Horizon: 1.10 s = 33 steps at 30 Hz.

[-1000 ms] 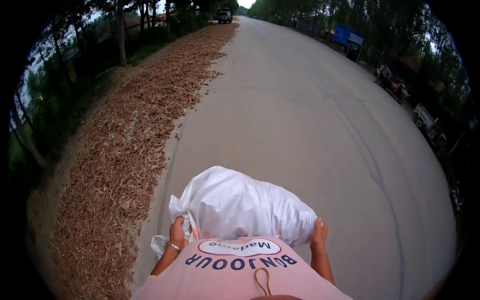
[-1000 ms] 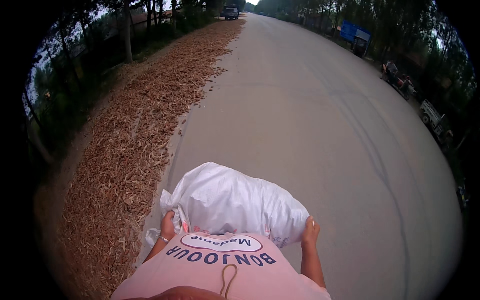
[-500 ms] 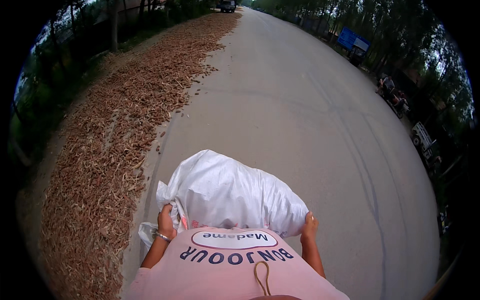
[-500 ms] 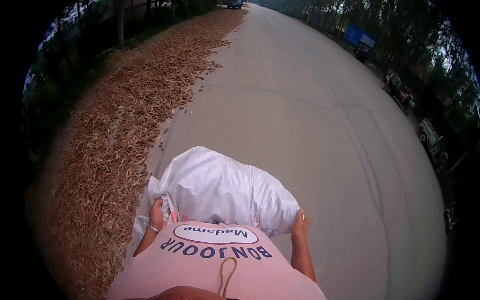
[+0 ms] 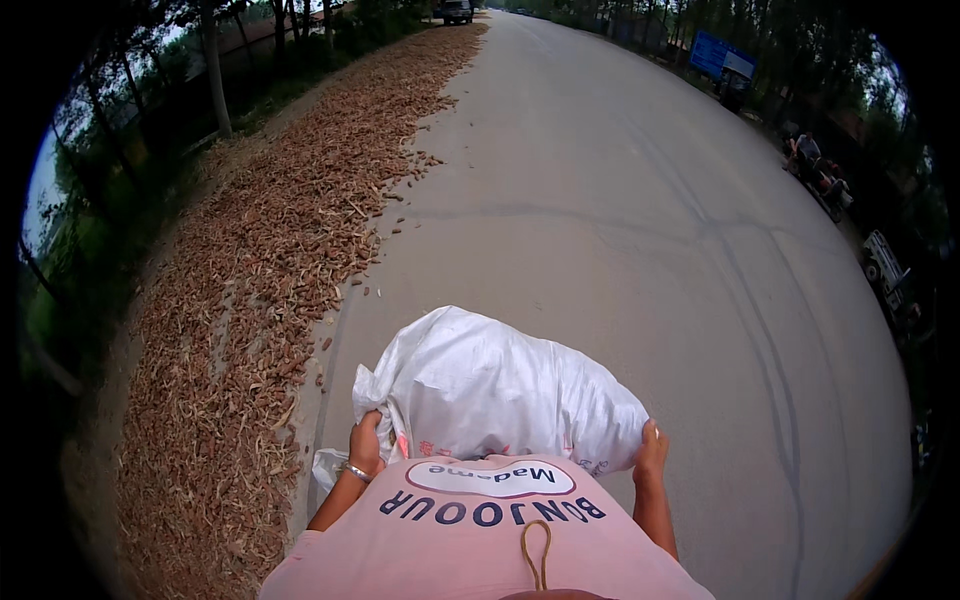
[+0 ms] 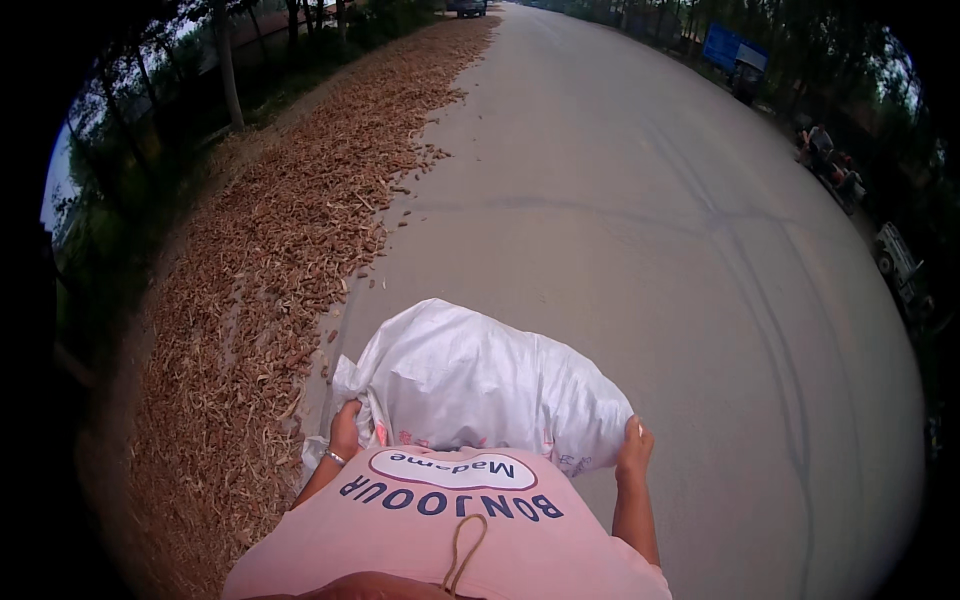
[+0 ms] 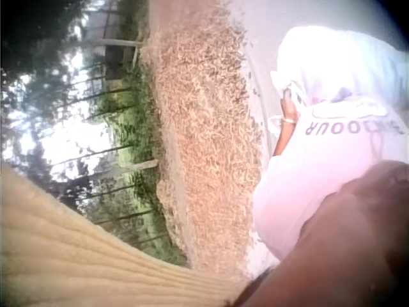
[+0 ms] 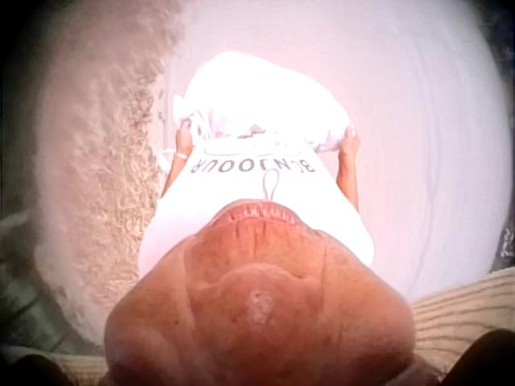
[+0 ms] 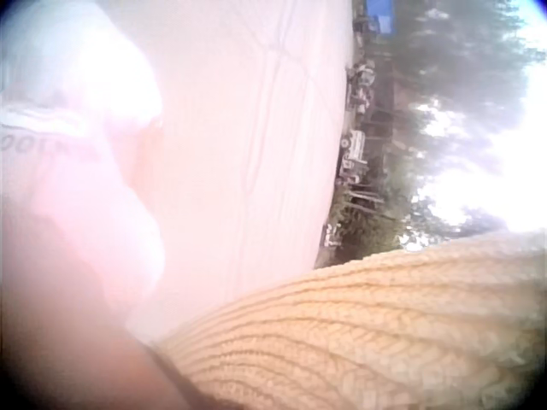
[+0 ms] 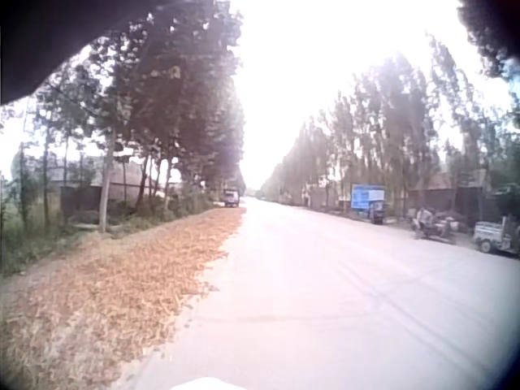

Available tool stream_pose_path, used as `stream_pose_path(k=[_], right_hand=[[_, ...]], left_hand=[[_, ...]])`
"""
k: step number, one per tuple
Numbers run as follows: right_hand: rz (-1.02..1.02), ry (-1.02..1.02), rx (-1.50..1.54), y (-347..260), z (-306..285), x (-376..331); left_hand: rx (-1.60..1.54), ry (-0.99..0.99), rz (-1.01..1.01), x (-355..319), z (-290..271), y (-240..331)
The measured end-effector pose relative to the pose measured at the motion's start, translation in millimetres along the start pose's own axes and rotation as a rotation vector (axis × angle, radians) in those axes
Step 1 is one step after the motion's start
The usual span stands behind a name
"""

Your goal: The person holds a white sack open while another person uses a shovel to fill it with corn cobs from a large pile on the roadside. After the sack is filled, the person ties it shut and carries it along the road towards a parked blue truck.

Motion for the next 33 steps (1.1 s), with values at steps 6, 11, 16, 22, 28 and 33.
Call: stream_pose_path(k=[6, 11, 16, 22, 28, 33], right_hand=[[-0.031, -0.101, -0.044, -17.0, 189.0, 243.6], [0.044, -0.053, -0.006, -30.3, 324.3, 393.8], [0.014, 0.047, -0.039, -73.9, 451.5, 537.7], [0.014, 0.341, 0.027, -92.4, 585.8, 765.2], [0.023, -0.041, 0.036, -141.1, 713.3, 1074.7], [0.0, -0.068, 0.041, -194.3, 835.2, 1290.7]], left_hand=[[0.043, 0.097, 0.051, 220.6, 101.6, 93.4], [-0.043, 0.067, 0.022, 438.7, 187.5, 174.0], [-0.058, -0.047, -0.049, 648.2, 279.8, 242.0], [-0.097, -0.119, -0.086, 890.6, 447.8, 327.9], [0.194, 0.004, 0.107, 1095.6, 611.2, 407.0], [0.308, 0.057, 0.204, 1267.3, 720.6, 456.3]])
Point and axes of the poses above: each hand's wrist, its own x-axis towards the middle knuckle, its own z-axis out of the palm, y = z × x, the point moved 3 cm from there along x, towards the middle knuckle, and after that the axes turned 10 degrees about x, right-handed, at the moved point
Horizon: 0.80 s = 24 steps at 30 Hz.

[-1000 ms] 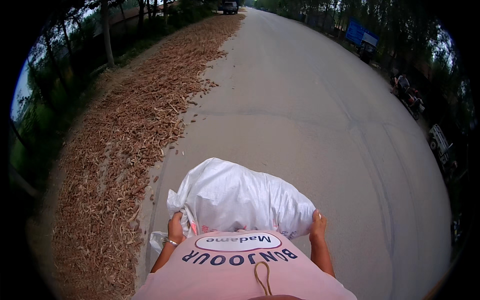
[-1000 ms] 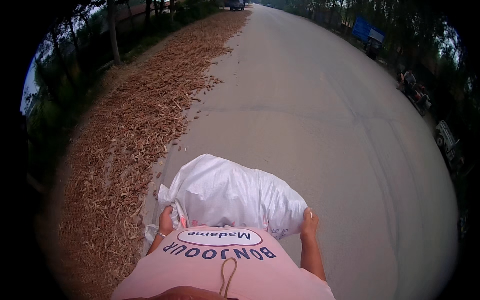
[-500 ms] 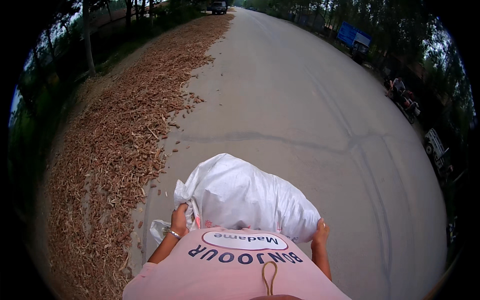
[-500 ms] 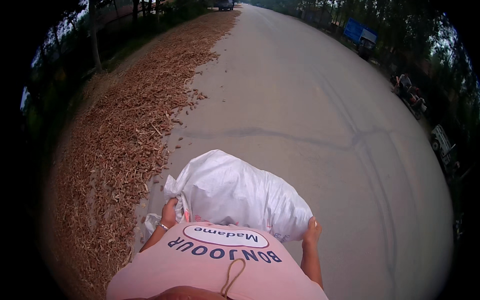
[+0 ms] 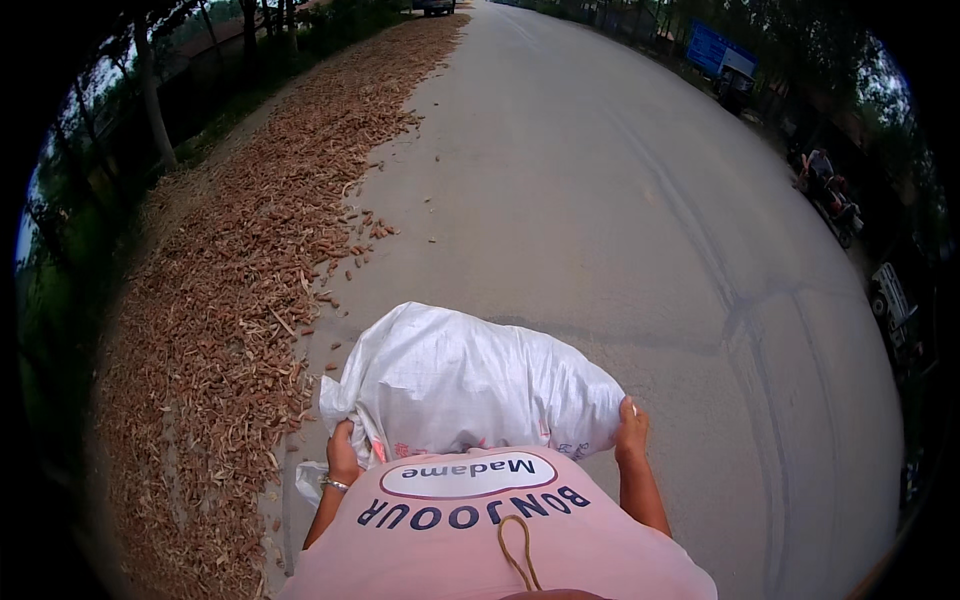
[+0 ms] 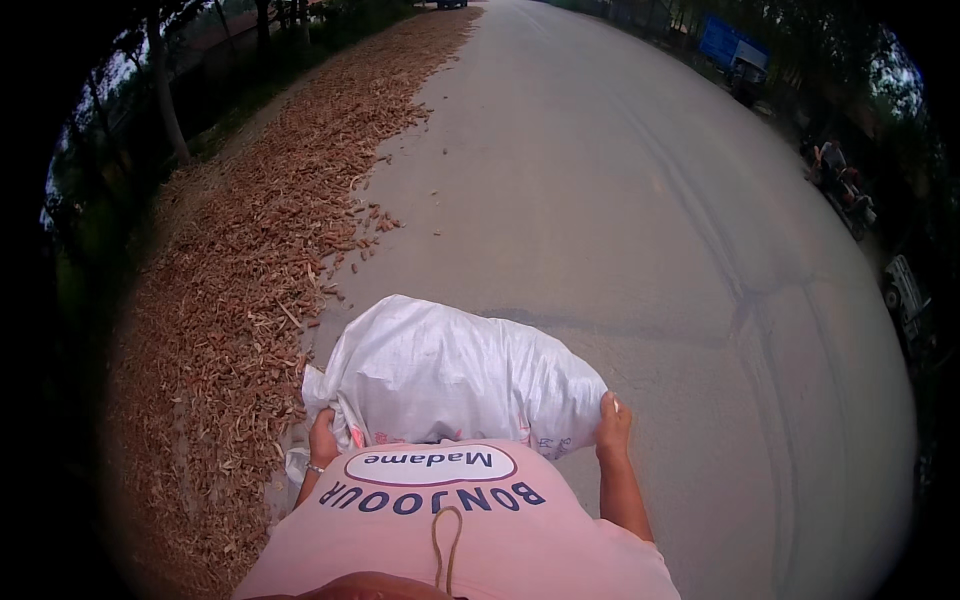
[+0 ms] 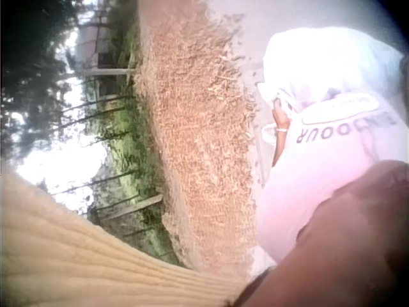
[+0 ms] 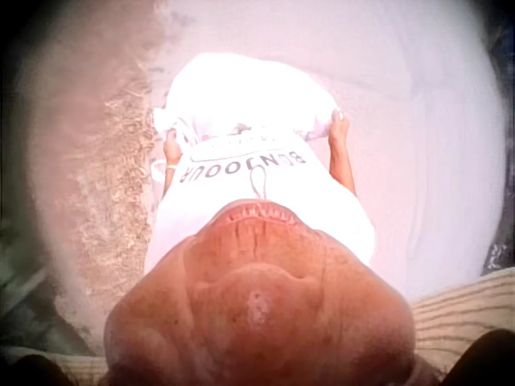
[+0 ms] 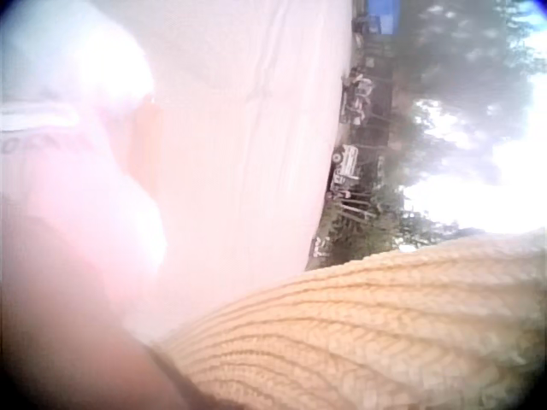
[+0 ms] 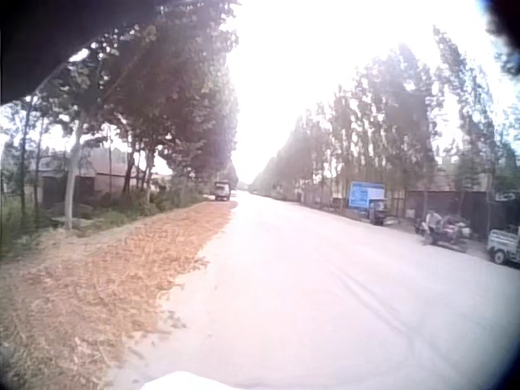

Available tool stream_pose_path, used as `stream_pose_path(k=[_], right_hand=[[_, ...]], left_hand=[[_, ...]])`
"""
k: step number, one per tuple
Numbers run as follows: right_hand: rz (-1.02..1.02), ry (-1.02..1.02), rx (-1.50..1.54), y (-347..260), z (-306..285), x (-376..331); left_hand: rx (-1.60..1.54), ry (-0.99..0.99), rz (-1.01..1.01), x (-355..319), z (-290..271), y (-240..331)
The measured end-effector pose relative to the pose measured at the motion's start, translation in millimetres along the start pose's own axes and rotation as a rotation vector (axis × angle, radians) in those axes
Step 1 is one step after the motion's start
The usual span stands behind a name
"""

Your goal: The person holds a white sack open while another person uses a shovel to fill it with corn cobs from a large pile on the roadside. After the sack is filled, the person ties it shut and carries it along the road towards a parked blue truck.

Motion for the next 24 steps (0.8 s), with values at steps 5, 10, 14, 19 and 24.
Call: stream_pose_path(k=[5, 10, 14, 19, 24], right_hand=[[0.028, 0.014, -0.043, 0.0, 127.1, 186.6], [-0.053, 0.092, -0.035, -30.4, 249.2, 340.0], [-0.11, 0.041, -0.053, -66.1, 327.1, 494.9], [-0.082, 0.162, -0.038, -79.4, 406.6, 709.9], [-0.059, 0.181, -0.002, -86.2, 555.3, 932.2]], left_hand=[[-0.399, -0.033, -0.146, 202.3, 82.1, 58.7], [-0.366, -0.033, -0.124, 409.7, 165.0, 94.1], [-0.473, -0.06, -0.211, 560.0, 245.2, 142.5], [-0.336, -0.046, -0.132, 758.5, 389.6, 230.7], [-0.201, -0.045, -0.119, 986.5, 481.7, 245.8]])
Point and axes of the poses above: each hand's wrist, its own x-axis towards the middle knuckle, its own z-axis out of the palm, y = z × x, the point moved 3 cm from there along x, towards the middle knuckle, and after that the axes turned 10 degrees about x, right-handed, at the moved point
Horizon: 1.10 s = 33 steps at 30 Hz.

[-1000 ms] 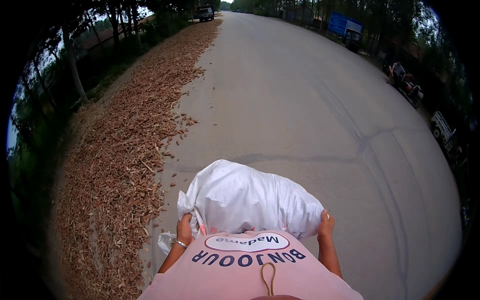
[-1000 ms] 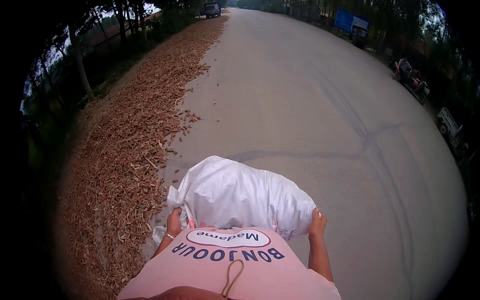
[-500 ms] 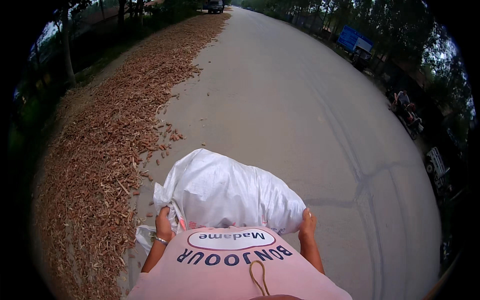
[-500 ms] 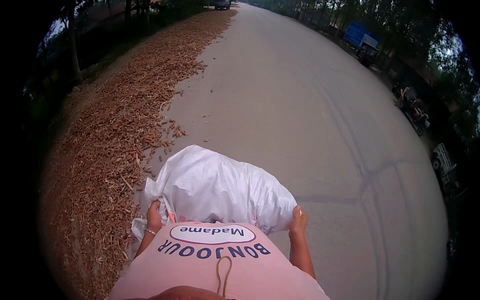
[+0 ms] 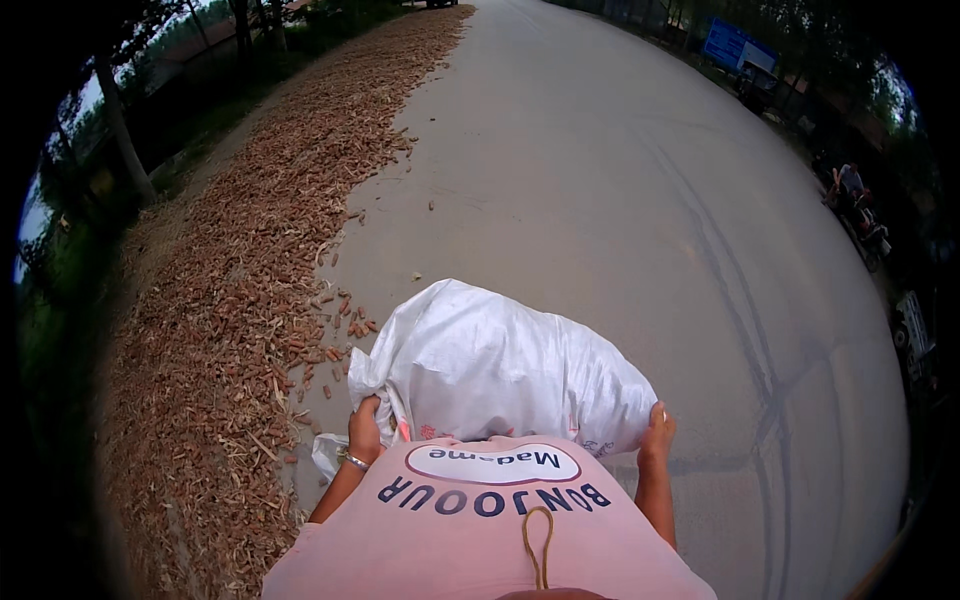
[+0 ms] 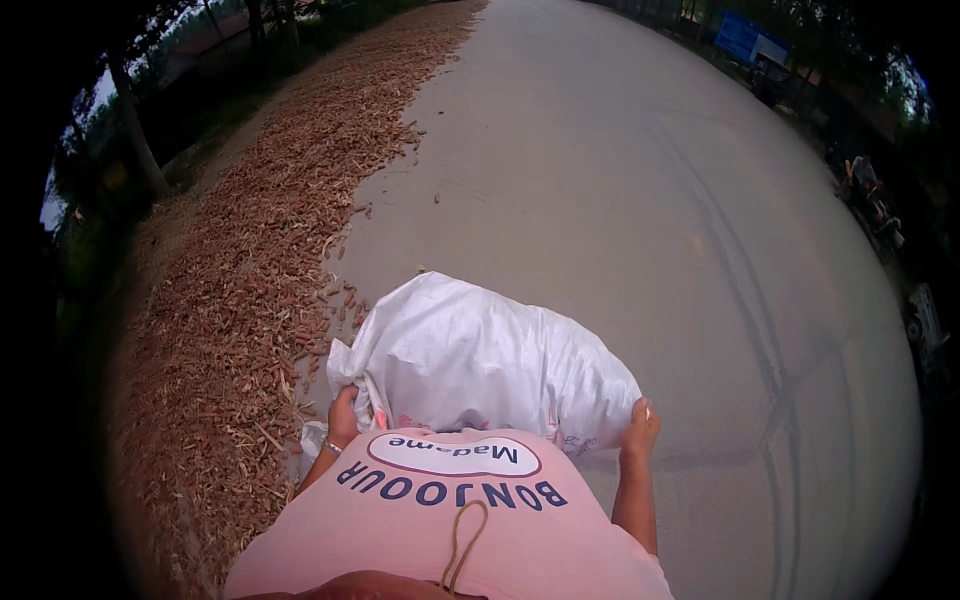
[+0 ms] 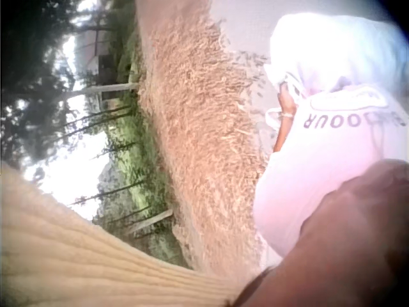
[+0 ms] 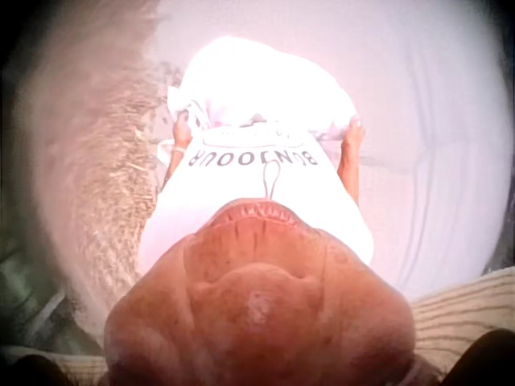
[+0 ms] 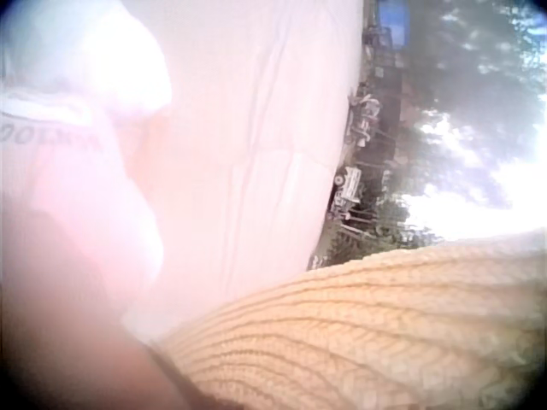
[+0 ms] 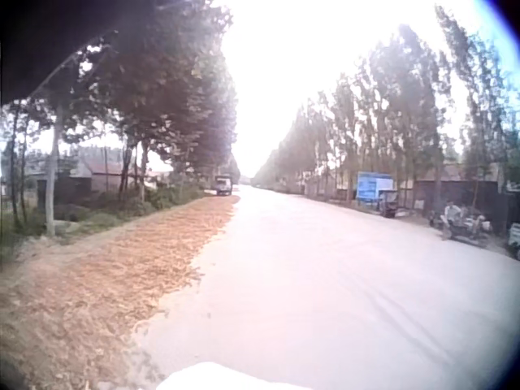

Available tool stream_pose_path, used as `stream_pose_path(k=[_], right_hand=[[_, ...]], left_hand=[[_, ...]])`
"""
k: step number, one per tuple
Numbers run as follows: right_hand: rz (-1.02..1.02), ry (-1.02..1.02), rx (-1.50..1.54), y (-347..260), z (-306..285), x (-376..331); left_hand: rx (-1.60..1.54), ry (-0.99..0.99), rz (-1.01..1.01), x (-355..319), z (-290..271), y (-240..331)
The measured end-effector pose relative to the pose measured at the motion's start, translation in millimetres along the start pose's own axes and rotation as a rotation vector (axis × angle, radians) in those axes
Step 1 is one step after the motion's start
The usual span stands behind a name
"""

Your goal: The person holds a white sack open while another person uses a shovel to fill it with corn cobs from a large pile on the roadside. After the sack is filled, the person ties it shut and carries it along the road towards a parked blue truck.

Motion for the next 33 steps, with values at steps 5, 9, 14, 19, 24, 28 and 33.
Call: stream_pose_path(k=[5, 9, 14, 19, 24, 28, 33], right_hand=[[0.011, -0.214, -0.07, 73.8, 237.5, 197.3], [0.06, -0.276, -0.025, 61.4, 389.8, 331.8], [0.093, -0.084, -0.109, -52.0, 425.5, 525.1], [0.076, -0.084, -0.03, -64.7, 593.6, 712.5], [0.093, -0.043, -0.064, 29.4, 776.5, 924.4], [0.044, -0.187, -0.1, -24.7, 871.0, 1086.3], [0.053, -0.262, -0.081, -186.3, 1024.6, 1228.6]], left_hand=[[0.141, 0.089, 0.102, 284.8, 9.7, -15.3], [0.07, 0.13, 0.068, 430.3, 82.8, 82.0], [-0.109, 0.114, -0.038, 540.0, 278.2, 233.4], [-0.113, 0.079, -0.014, 785.4, 420.2, 288.8], [-0.029, 0.042, 0.017, 1057.8, 517.3, 283.6], [-0.093, 0.093, -0.05, 1173.1, 615.7, 326.1], [0.059, 0.249, 0.029, 1245.6, 687.3, 512.9]])
Point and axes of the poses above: each hand's wrist, its own x-axis towards the middle knuckle, its own z-axis out of the palm, y = z × x, the point moved 3 cm from there along x, towards the middle knuckle, and after that the axes turned 10 degrees about x, right-handed, at the moved point
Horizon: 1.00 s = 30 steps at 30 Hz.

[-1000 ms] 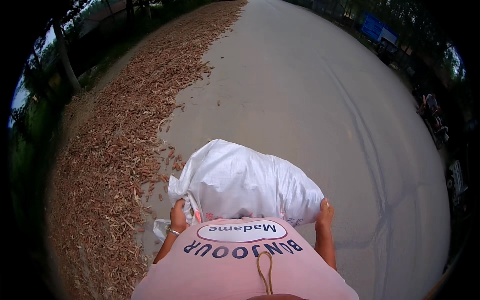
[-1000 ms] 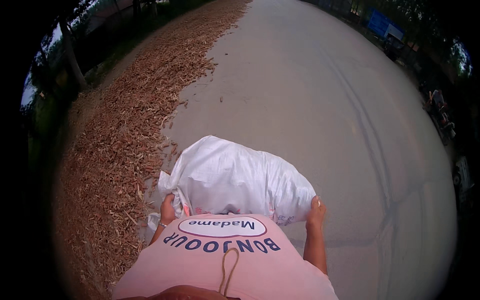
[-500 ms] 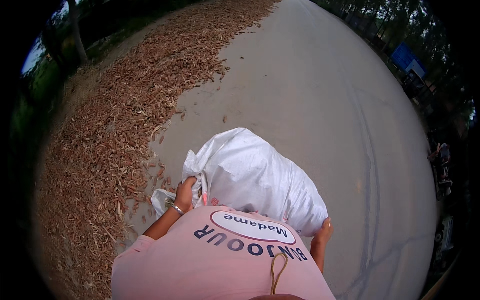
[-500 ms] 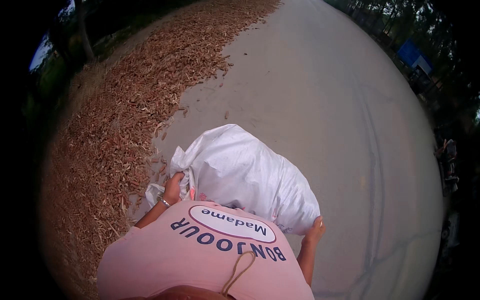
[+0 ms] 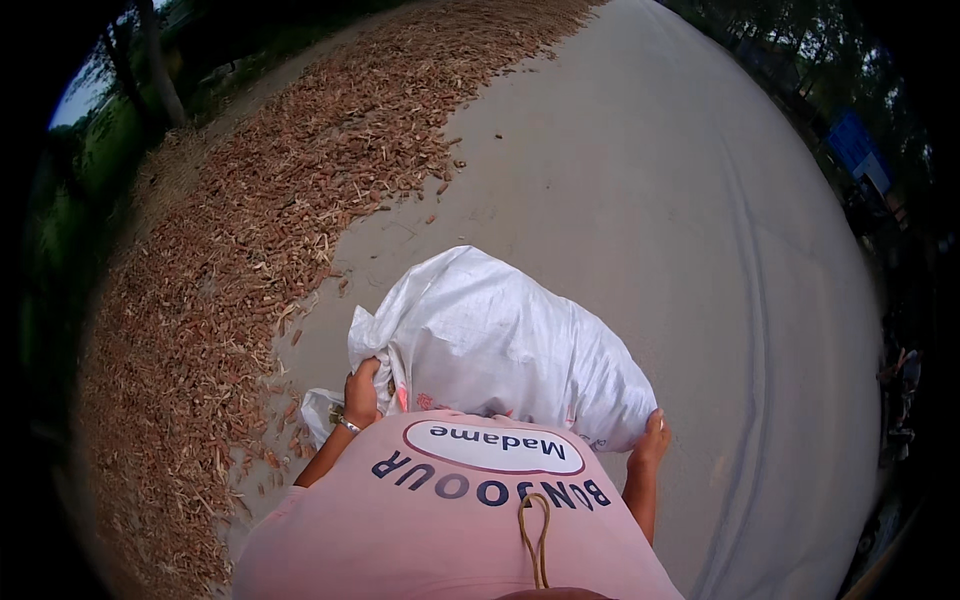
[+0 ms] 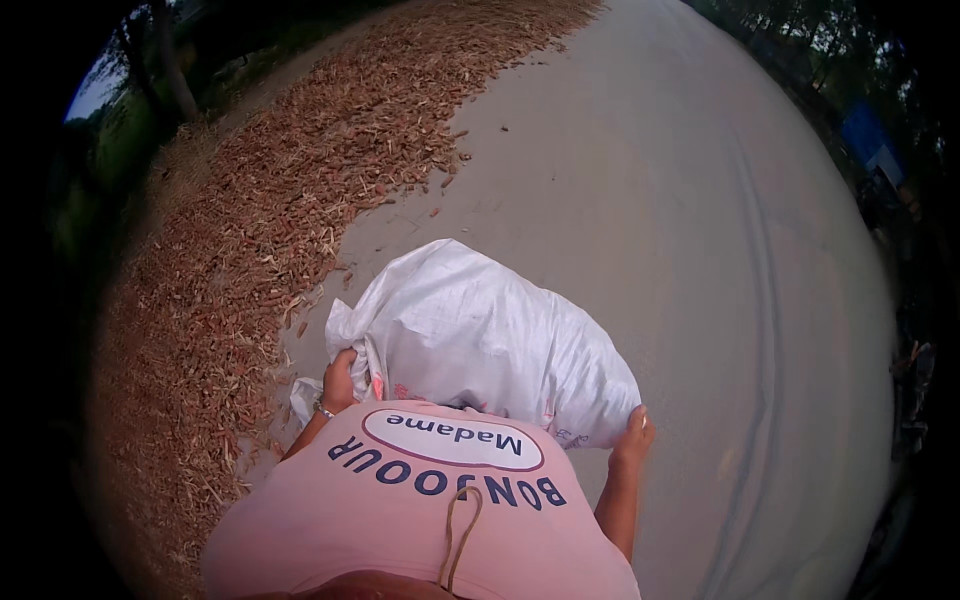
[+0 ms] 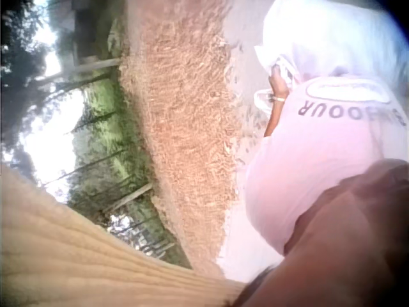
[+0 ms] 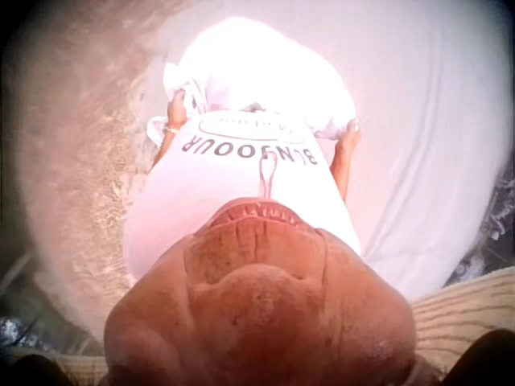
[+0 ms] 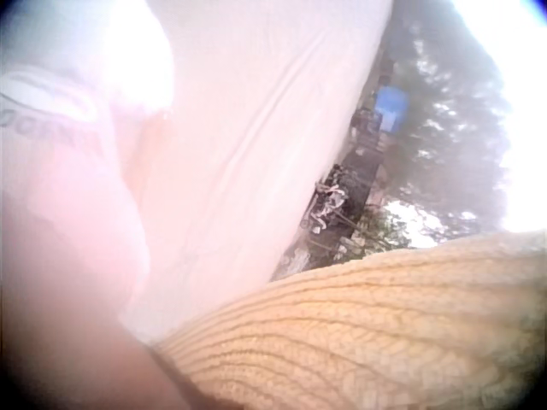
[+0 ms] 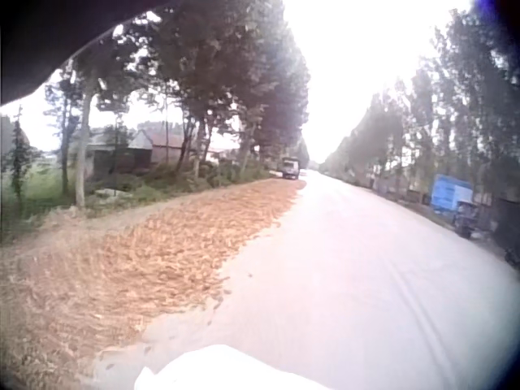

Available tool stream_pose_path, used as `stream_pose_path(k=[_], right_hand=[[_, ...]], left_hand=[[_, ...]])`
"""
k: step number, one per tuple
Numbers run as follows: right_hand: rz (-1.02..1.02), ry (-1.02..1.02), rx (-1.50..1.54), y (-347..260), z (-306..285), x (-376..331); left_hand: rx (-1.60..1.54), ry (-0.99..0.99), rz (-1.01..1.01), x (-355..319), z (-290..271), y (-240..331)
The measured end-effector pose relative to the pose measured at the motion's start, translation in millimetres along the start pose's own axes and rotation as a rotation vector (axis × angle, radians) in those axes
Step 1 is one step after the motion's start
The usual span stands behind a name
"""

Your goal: The person holds a white sack open while another person uses a shovel to fill it with corn cobs from a large pile on the roadside. After the sack is filled, the person ties it shut and carries it along the road towards a parked blue truck.

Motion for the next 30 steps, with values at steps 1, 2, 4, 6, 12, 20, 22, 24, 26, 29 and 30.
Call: stream_pose_path(k=[1, 2, 4, 6, 12, 20, 22, 24, 26, 29, 30], right_hand=[[-0.005, -0.081, 0.021, -32.3, 16.5, 32.0], [0.021, -0.061, 0.007, -77.0, 44.2, 56.8], [0.059, -0.051, 0.014, -167.2, 96.2, 106.5], [0.089, -0.033, 0.017, -279.0, 156.0, 143.9], [0.079, 0.155, 0.01, -565.9, 386.7, 255.3], [0.121, 0.13, -0.112, -577.7, 1015.2, 415.3], [0.115, 0.065, -0.162, -565.6, 1232.8, 451.0], [0.121, 0.008, -0.171, -524.4, 1444.5, 506.3], [0.133, -0.062, -0.18, -477.3, 1679.3, 550.9], [0.127, -0.117, -0.089, -396.7, 2060.1, 591.6], [0.108, -0.127, -0.046, -366.8, 2185.8, 606.0]], left_hand=[[0.003, -0.002, -0.004, 16.6, 15.2, 50.1], [-0.15, -0.029, -0.077, 32.5, 23.6, 103.7], [-0.19, -0.069, -0.13, 72.2, 43.5, 219.9], [-0.191, -0.002, -0.105, 117.2, 78.3, 343.4], [-0.308, -0.114, -0.2, 337.9, 135.7, 733.4], [-0.266, -0.1, -0.18, 940.8, -25.0, 856.7], [-0.177, 0.05, -0.163, 1114.9, -100.7, 864.3], [-0.021, 0.055, -0.122, 1319.1, -186.4, 871.0], [-0.149, 0.05, -0.156, 1540.1, -270.7, 894.6], [0.163, 0.034, -0.026, 1883.9, -403.6, 955.6], [0.107, 0.045, -0.012, 2002.7, -445.9, 974.1]])
Point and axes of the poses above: each hand's wrist, its own x-axis towards the middle knuckle, its own z-axis out of the palm, y = z × x, the point moved 3 cm from there along x, towards the middle knuckle, and after that the axes turned 10 degrees about x, right-handed, at the moved point
